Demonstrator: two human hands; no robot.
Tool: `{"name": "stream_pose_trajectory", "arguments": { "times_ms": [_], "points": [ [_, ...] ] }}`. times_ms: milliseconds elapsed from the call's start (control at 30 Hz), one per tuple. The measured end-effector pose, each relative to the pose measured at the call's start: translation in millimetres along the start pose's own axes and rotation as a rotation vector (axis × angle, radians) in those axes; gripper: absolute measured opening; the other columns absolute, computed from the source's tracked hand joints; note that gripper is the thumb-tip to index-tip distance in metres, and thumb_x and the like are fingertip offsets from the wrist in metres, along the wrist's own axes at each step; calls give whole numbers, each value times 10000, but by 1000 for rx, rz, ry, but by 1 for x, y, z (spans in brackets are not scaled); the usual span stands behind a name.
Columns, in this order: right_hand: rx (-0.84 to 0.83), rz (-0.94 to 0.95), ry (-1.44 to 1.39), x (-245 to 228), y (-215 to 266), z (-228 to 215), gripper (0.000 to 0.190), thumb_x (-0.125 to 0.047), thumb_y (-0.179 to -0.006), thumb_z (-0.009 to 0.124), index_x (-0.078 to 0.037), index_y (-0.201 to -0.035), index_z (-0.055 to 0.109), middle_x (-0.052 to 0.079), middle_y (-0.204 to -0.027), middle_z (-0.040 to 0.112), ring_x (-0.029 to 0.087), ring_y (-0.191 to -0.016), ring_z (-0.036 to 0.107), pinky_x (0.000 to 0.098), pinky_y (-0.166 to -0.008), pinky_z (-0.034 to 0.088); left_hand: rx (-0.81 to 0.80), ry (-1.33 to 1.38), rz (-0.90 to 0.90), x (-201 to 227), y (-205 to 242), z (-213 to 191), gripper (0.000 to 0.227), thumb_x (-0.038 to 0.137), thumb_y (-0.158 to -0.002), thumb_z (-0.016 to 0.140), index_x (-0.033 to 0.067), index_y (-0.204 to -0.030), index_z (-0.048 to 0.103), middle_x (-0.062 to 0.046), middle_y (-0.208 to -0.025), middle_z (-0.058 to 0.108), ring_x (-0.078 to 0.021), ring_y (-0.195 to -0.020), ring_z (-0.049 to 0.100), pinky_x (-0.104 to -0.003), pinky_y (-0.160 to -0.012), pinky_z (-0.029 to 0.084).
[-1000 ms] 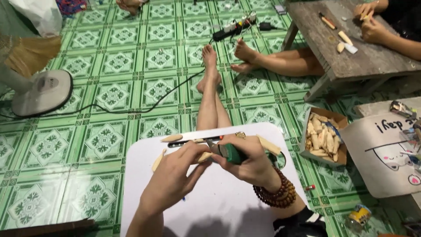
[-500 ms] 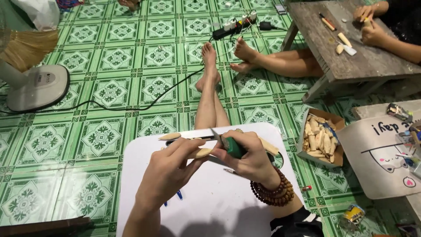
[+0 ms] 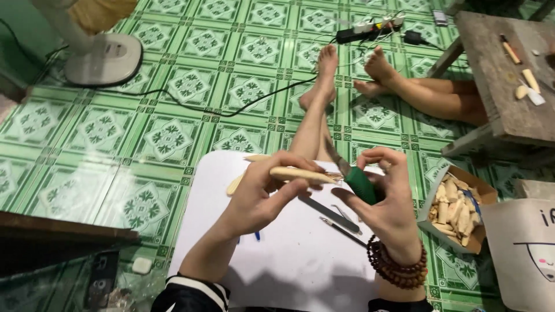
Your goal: Carving and shaping a small wooden object using a utility knife and carving tools.
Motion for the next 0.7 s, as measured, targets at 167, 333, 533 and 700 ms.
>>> {"name": "stream_pose_trajectory", "arguments": {
  "times_ms": [167, 333, 533, 700],
  "points": [
    [-87, -77, 191, -11, 2, 0, 545, -70, -841, 768, -16, -1323, 518, 99, -1046, 598, 101, -603, 534, 226, -517, 440, 42, -24, -36, 1, -3, -6, 189, 148, -1023, 609, 15, -1143, 551, -184, -1132, 734, -251, -1017, 757, -338, -835, 654],
    [-250, -170, 276, -15, 7, 23, 531, -170, -842, 777, -56, -1317, 568, 36, -1015, 701, 40, -580, 532, 161, -508, 478, 22, -55, -123, -8, -4, -10, 242, 128, -920, 751, 44, -1092, 603, -141, -953, 759, -233, -832, 803, -270, -741, 679],
    [-300, -213, 240, -4, 9, 25, 446, -178, -886, 727, -38, -1284, 581, 82, -1040, 711, 157, -805, 711, 252, -759, 603, 73, -18, 21, 3, -8, -12, 244, 243, -1039, 604, 17, -1127, 589, -156, -1099, 697, -245, -934, 751, -296, -833, 640],
    [-233, -292, 341, -9, 9, 13, 489, -318, -934, 656, -13, -1310, 589, 25, -889, 701, 49, -513, 499, 171, -467, 426, 87, -191, 57, 9, -4, -12, 135, 196, -1056, 511, 69, -1086, 545, -24, -702, 635, -119, -633, 601, -259, -627, 478]
  ]
}}
Point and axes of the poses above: each hand's wrist, its own y-axis away from the middle knuckle, its own z-axis out of the palm, x = y × z, the point moved 9 cm from there along -y, towards the middle knuckle
